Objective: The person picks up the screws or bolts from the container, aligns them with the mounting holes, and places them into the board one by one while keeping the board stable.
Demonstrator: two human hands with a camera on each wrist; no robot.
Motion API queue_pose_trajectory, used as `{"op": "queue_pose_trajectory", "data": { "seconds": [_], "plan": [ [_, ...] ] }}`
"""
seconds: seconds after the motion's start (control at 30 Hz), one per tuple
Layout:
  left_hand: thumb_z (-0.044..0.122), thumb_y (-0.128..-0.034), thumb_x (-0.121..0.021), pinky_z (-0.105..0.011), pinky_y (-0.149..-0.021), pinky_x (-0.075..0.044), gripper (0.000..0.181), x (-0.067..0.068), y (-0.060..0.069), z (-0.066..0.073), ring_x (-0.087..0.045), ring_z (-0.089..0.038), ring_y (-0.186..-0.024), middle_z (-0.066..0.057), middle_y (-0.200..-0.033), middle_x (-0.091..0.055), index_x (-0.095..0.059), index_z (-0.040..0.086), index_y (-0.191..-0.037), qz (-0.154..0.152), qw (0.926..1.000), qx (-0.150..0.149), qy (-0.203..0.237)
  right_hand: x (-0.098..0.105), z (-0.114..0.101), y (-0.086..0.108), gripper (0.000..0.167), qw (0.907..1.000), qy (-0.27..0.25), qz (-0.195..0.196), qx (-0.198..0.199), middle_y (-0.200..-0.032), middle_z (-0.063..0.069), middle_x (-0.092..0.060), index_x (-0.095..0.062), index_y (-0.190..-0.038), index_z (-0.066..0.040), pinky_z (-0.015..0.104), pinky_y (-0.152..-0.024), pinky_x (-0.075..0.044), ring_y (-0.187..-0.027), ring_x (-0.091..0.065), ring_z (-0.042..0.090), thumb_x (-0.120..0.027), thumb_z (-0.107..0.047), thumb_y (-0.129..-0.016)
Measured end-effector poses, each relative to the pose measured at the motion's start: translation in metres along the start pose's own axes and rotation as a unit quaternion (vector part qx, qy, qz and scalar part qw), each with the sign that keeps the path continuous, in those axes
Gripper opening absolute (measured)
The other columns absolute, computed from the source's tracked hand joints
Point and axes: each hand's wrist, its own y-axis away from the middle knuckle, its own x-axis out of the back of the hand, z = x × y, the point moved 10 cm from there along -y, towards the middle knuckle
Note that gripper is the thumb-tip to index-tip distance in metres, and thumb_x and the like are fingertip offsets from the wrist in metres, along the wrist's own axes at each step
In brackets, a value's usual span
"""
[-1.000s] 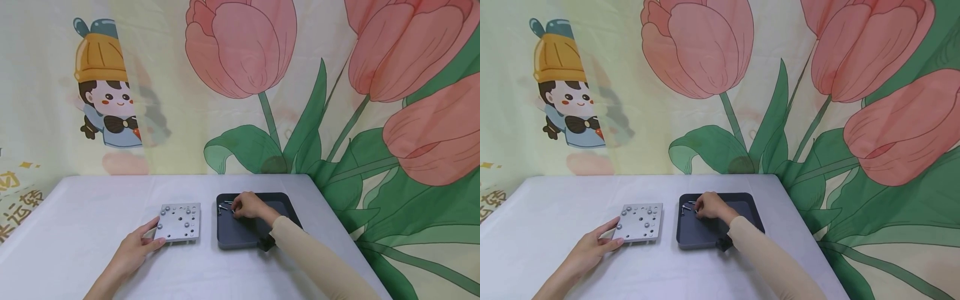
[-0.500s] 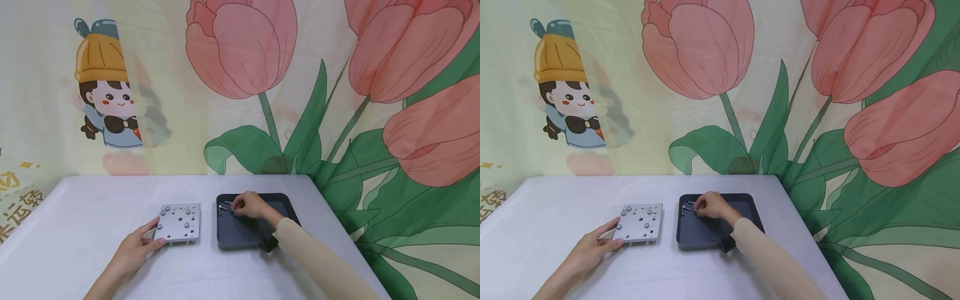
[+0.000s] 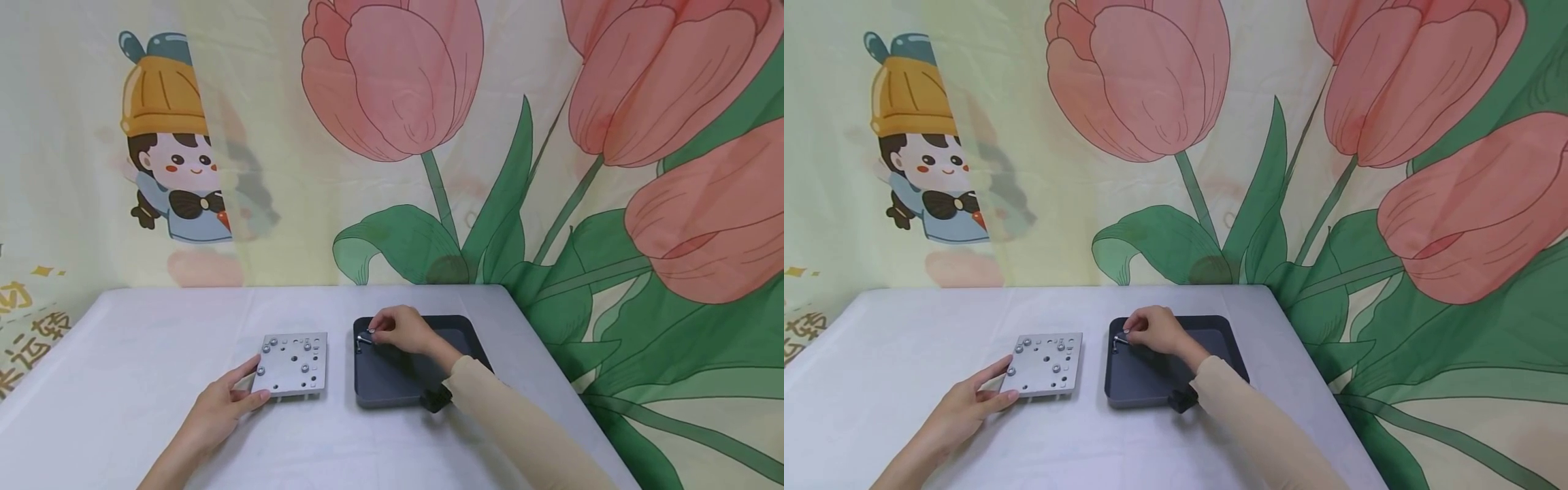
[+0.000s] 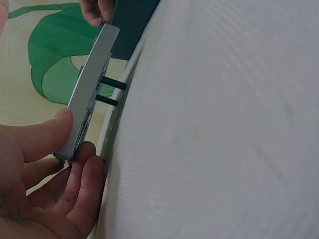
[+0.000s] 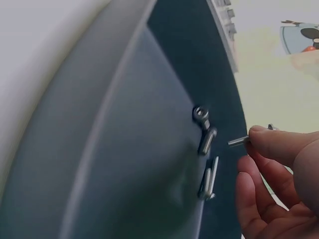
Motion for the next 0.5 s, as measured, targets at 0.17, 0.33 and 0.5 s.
{"op": "queue_pose_trajectory", "data": {
  "seconds": [0.17,0.33,0.5],
  "plan": [
    [0.031,-0.0954,-0.082,-0.028,-0.070,-0.047,0.087,0.001,0.001,0.000,-0.059,-0.021,-0.099,-0.021,-0.156,-0.051,-0.036,0.017,-0.167,0.001,1.0000,-0.001,-0.003,0.000,-0.010,-0.003,0.010,0.9995,-0.023,0.020,-0.001,-0.091,-0.005,-0.074,-0.078,-0.105,-0.013,0.026,-0.075,-0.052,-0.083,-0.064,0.009,-0.081,-0.013,-0.095],
    [0.031,-0.0952,-0.082,-0.028,-0.070,-0.047,0.087,0.001,0.001,0.000,-0.059,-0.021,-0.098,-0.022,-0.152,-0.054,-0.036,0.017,-0.167,0.001,1.0000,0.000,-0.003,-0.005,-0.020,-0.009,0.011,0.9986,-0.040,0.035,-0.003,-0.093,-0.007,-0.075,-0.078,-0.107,-0.014,0.026,-0.076,-0.053,-0.084,-0.065,0.008,-0.080,-0.015,-0.096],
    [0.032,-0.0953,-0.082,-0.028,-0.072,-0.047,0.087,0.001,0.001,0.000,-0.060,-0.021,-0.100,-0.022,-0.153,-0.054,-0.035,0.018,-0.167,0.002,1.0000,-0.002,-0.005,-0.012,-0.034,-0.016,0.010,0.9973,-0.058,0.043,0.009,-0.091,-0.007,-0.075,-0.077,-0.107,-0.015,0.025,-0.074,-0.052,-0.082,-0.065,0.007,-0.080,-0.014,-0.097]
  ]
}}
